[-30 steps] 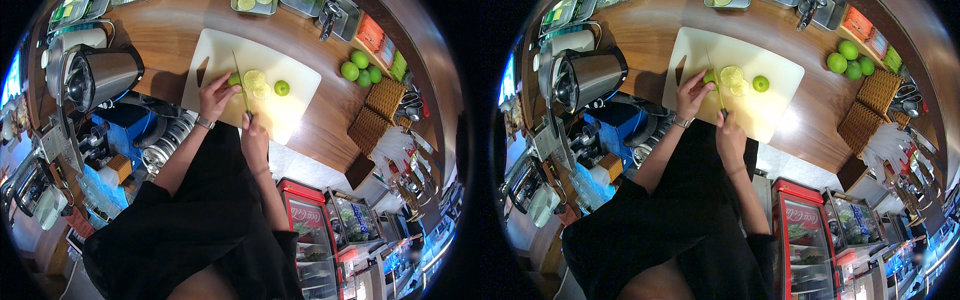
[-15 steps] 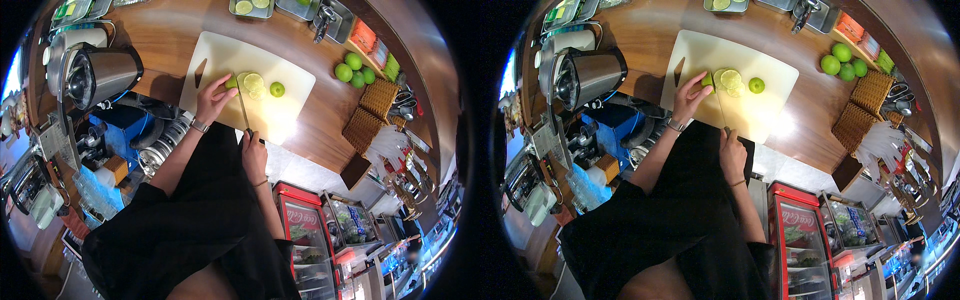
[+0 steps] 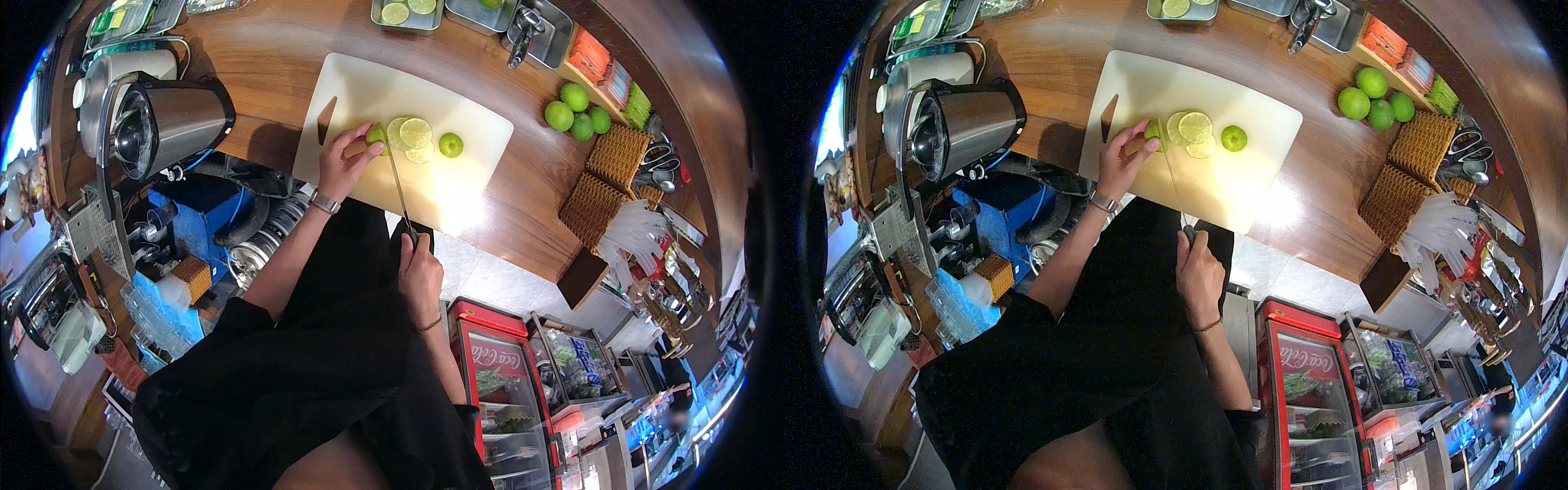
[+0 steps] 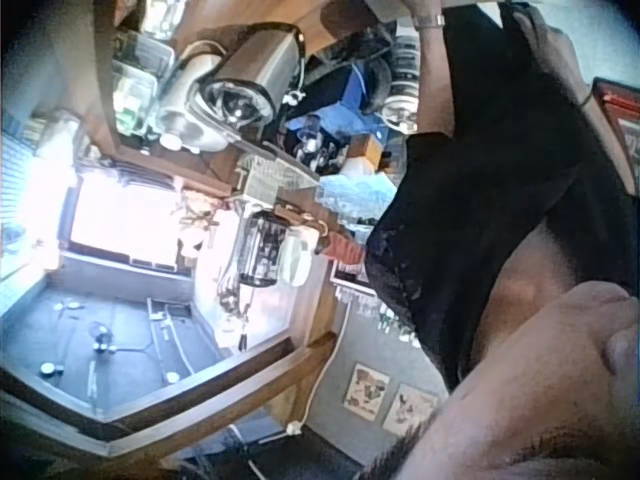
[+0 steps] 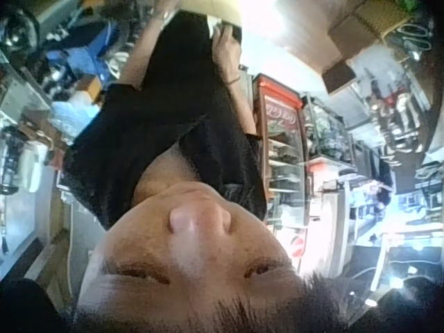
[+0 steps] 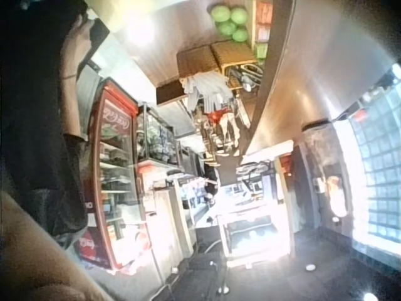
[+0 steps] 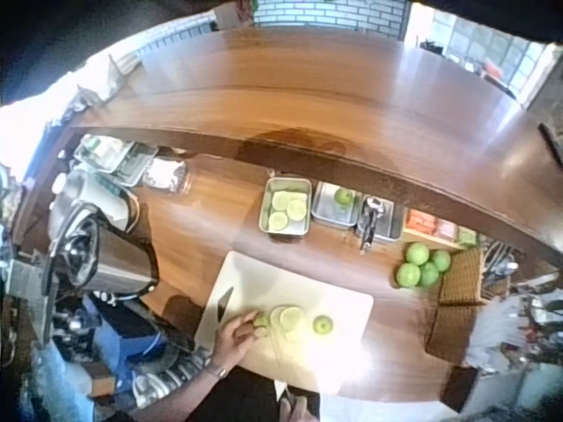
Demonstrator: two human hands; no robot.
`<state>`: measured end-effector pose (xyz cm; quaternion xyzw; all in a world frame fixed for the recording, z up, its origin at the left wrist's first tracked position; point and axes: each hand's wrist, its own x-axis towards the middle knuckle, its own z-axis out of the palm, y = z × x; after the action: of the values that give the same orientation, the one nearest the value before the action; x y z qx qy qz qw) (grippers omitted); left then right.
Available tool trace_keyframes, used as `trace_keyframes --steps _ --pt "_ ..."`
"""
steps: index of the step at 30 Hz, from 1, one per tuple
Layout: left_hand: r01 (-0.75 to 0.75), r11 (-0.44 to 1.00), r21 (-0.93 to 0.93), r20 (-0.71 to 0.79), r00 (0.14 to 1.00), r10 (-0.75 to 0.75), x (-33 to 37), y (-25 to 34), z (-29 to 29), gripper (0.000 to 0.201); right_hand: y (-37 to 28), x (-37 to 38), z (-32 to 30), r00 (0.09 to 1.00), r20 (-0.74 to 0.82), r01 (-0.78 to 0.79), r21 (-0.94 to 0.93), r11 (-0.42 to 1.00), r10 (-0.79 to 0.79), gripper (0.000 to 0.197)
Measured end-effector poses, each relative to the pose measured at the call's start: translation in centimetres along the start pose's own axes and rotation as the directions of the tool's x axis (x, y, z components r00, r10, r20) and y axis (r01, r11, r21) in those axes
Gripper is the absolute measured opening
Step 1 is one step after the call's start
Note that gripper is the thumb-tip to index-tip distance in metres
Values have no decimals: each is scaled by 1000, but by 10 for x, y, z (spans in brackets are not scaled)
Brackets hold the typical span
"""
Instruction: The person slices limes on a cutting board, places the slices into a container, and then prepares a drink by adding ice, a tea bag, and hot water to a glass. The person also cleans the cutting board with a cloth.
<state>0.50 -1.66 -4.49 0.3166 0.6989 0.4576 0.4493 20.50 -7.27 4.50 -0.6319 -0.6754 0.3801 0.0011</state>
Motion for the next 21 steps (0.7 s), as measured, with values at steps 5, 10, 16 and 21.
trace_keyframes --steps 5,10,16,21 --pt "-24 1000 -13 -20 1000 24 0 -1 2 41 4 -6 4 1000 -24 6 -10 1000 -6 31" --pt "-134 979 154 -7 991 137 3 -14 -5 42 -5 20 15 994 -88 68 12 998 -66 30" --pt "-113 994 -9 -31 993 113 1 0 2 40 -26 89 54 970 -204 152 78 985 -133 29" --pt "-77 996 35 -34 996 78 3 1 -1 40 -11 68 64 962 -230 156 26 987 -146 30"
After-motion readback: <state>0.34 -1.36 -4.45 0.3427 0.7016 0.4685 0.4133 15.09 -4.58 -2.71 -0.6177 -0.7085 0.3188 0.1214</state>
